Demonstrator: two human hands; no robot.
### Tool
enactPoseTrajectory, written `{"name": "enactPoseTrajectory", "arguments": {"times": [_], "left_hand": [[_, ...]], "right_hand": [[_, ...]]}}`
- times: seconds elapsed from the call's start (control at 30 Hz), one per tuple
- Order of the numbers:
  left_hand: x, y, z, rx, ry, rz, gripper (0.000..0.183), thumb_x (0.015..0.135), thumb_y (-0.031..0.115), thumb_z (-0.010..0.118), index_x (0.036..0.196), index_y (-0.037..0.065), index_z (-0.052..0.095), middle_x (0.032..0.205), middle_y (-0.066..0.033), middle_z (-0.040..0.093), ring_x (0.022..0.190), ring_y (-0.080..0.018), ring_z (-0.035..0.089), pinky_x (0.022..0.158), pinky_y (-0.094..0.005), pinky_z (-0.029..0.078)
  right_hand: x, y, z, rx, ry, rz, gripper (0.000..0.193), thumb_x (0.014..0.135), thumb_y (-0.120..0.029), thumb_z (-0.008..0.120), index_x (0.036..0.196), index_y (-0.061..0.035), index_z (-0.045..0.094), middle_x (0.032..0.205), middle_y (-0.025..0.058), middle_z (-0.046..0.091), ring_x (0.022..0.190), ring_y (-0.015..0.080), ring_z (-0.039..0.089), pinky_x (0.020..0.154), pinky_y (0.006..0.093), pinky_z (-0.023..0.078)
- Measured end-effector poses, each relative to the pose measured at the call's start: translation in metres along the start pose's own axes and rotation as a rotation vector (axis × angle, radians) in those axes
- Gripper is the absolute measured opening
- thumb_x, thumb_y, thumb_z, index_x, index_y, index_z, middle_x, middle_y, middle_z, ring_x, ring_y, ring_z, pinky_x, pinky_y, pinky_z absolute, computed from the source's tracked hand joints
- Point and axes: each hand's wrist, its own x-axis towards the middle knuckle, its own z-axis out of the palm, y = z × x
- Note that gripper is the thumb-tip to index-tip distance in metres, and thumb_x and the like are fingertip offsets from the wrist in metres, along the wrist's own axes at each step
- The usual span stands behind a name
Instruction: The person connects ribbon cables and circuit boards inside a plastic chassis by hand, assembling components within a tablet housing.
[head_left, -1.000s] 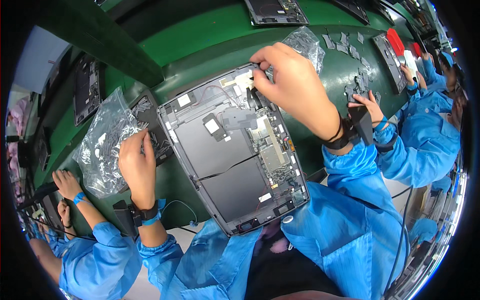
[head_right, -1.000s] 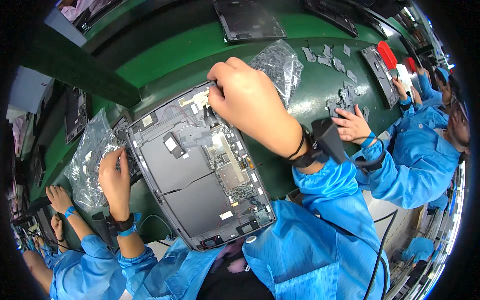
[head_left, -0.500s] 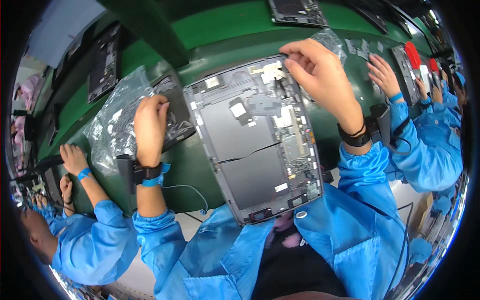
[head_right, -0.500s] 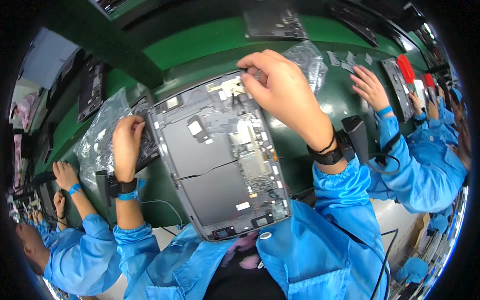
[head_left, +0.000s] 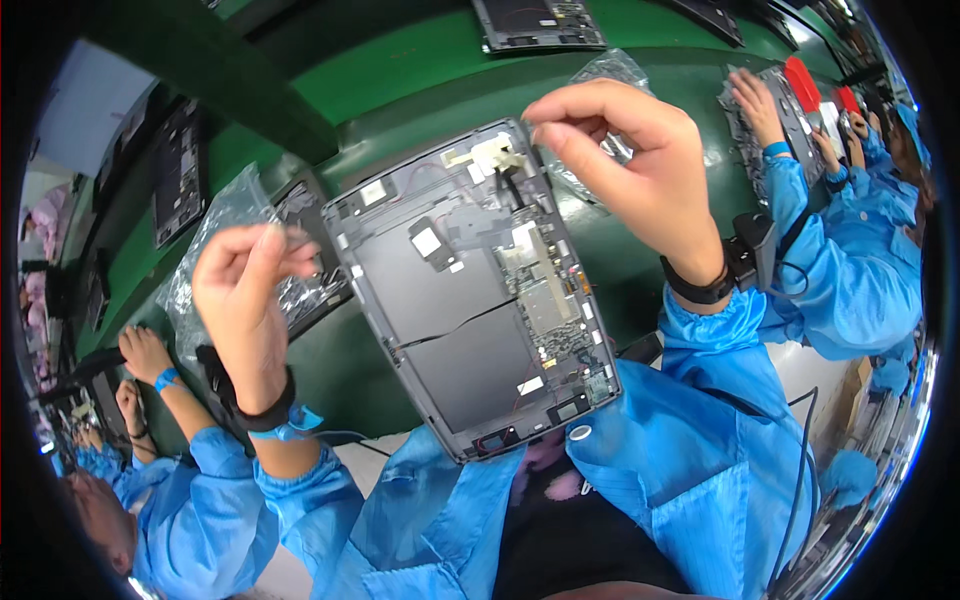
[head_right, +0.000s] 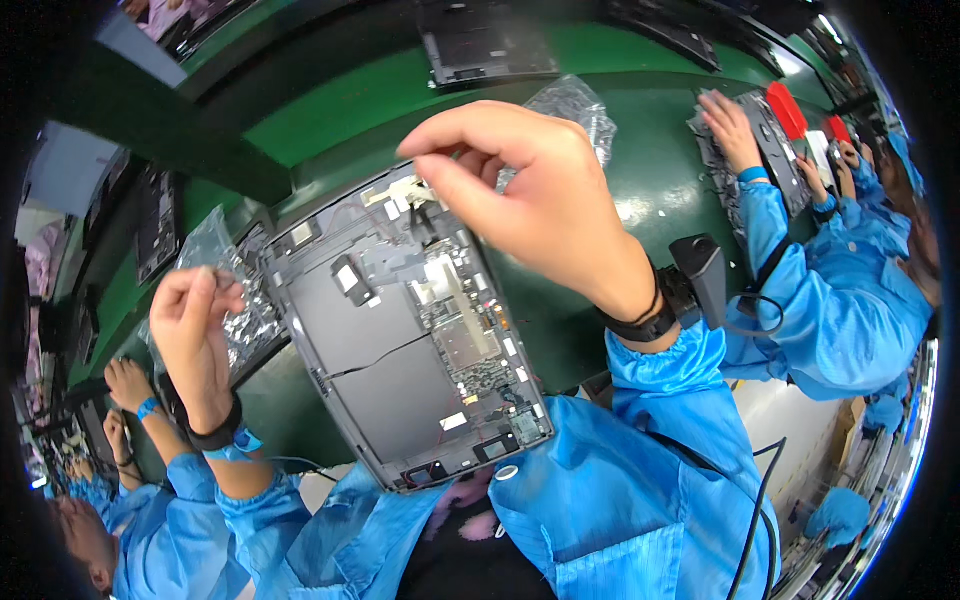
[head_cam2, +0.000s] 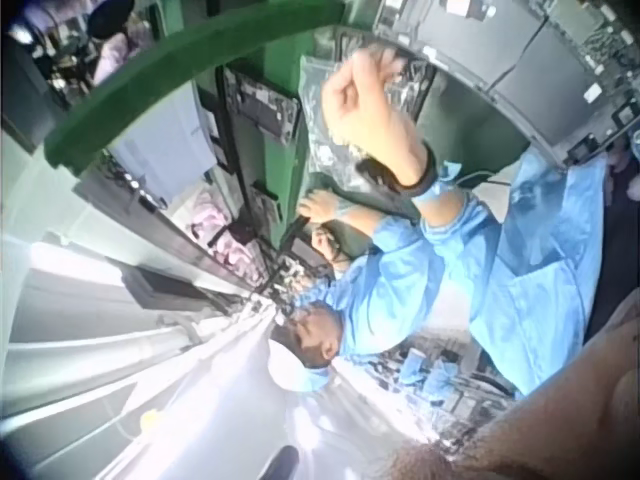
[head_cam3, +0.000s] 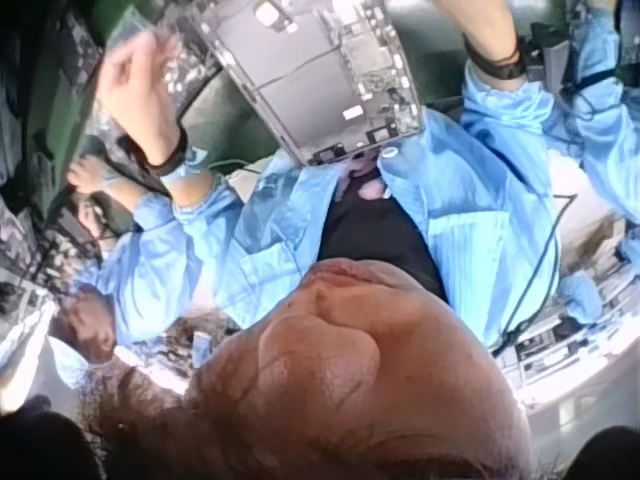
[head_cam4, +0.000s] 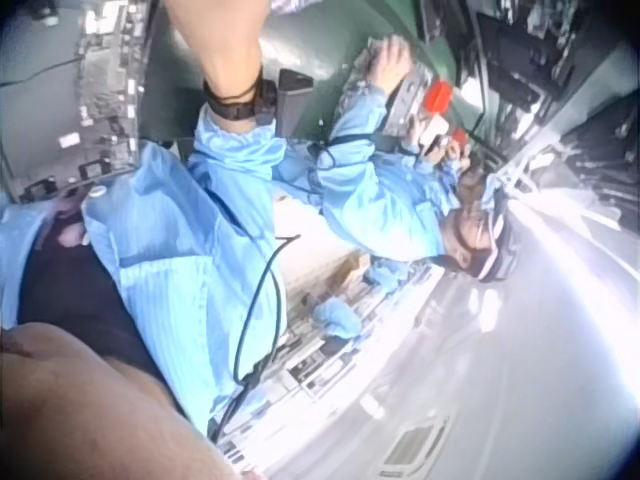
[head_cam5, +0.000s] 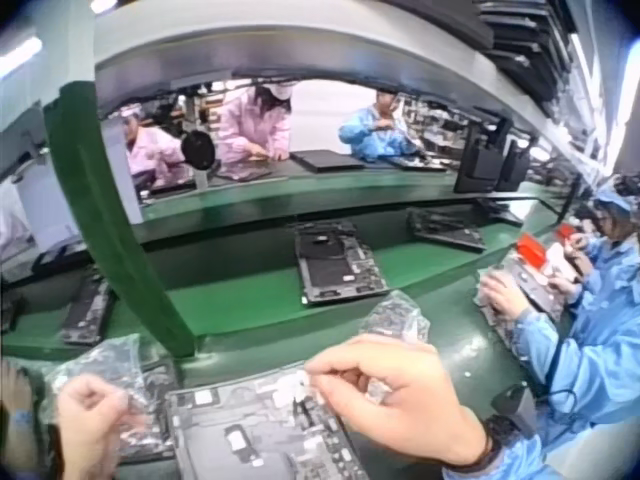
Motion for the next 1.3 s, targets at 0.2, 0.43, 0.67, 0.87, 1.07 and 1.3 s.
{"name": "enactPoseTrajectory", "arguments": {"times": [0.2, 0.43, 0.67, 0.87, 1.07, 1.3], "left_hand": [[0.012, 0.013, 0.064, -0.416, -0.220, 0.018, 0.012, 0.089, 0.008, 0.068, 0.094, -0.003, 0.067, 0.085, -0.0102, 0.068, 0.074, -0.0143, 0.062, 0.066, -0.0259, 0.050], [0.007, 0.015, 0.081, -0.306, -0.188, 0.098, 0.015, 0.088, 0.009, 0.070, 0.095, -0.004, 0.069, 0.086, -0.0096, 0.069, 0.076, -0.0126, 0.062, 0.067, -0.0248, 0.049], [0.048, 0.019, 0.082, 0.627, -0.131, 0.508, 0.016, 0.087, 0.014, 0.066, 0.091, 0.001, 0.073, 0.088, -0.0100, 0.072, 0.080, -0.0193, 0.065, 0.073, -0.0292, 0.049], [0.061, -0.002, 0.103, 0.898, -0.317, 0.551, 0.010, 0.079, 0.014, 0.068, 0.082, 0.005, 0.072, 0.084, -0.0090, 0.069, 0.085, -0.0297, 0.064, 0.073, -0.0378, 0.050], [0.063, -0.009, 0.110, 0.940, -0.322, 0.600, 0.009, 0.075, 0.014, 0.073, 0.079, 0.006, 0.071, 0.078, -0.0068, 0.066, 0.077, -0.0275, 0.063, 0.066, -0.0368, 0.050], [0.064, -0.018, 0.112, 0.946, -0.279, 0.771, 0.011, 0.073, 0.012, 0.075, 0.071, 0.006, 0.067, 0.070, -0.0065, 0.060, 0.068, -0.0259, 0.060, 0.060, -0.0367, 0.048]], "right_hand": [[0.014, -0.035, 0.031, 0.012, -0.188, -0.097, 0.011, 0.080, -0.001, 0.071, 0.091, -0.0002, 0.070, 0.078, 0.0053, 0.067, 0.062, 0.0074, 0.059, 0.054, 0.0208, 0.044], [0.019, -0.033, 0.035, -0.017, -0.129, -0.149, 0.008, 0.080, -0.003, 0.073, 0.087, -0.0008, 0.070, 0.073, 0.0030, 0.063, 0.057, 0.0048, 0.053, 0.050, 0.0196, 0.040], [0.027, 0.015, 0.011, -0.499, -0.028, -0.516, 0.012, 0.072, -0.010, 0.074, 0.077, -0.0057, 0.064, 0.083, 0.0056, 0.056, 0.079, 0.0259, 0.058, 0.065, 0.0369, 0.049], [0.025, 0.034, 0.011, -0.660, -0.200, -0.554, 0.010, 0.069, -0.007, 0.069, 0.072, -0.0036, 0.060, 0.083, 0.0073, 0.053, 0.079, 0.0252, 0.057, 0.067, 0.0353, 0.050], [0.024, 0.033, 0.017, -0.787, -0.278, -0.545, 0.015, 0.071, -0.010, 0.071, 0.075, -0.0041, 0.058, 0.091, 0.0069, 0.055, 0.083, 0.0246, 0.057, 0.066, 0.0363, 0.050], [0.035, 0.042, 0.015, -0.773, -0.348, -0.475, 0.007, 0.070, -0.008, 0.066, 0.073, -0.0039, 0.061, 0.079, 0.0093, 0.059, 0.077, 0.0253, 0.065, 0.062, 0.0356, 0.054]]}}
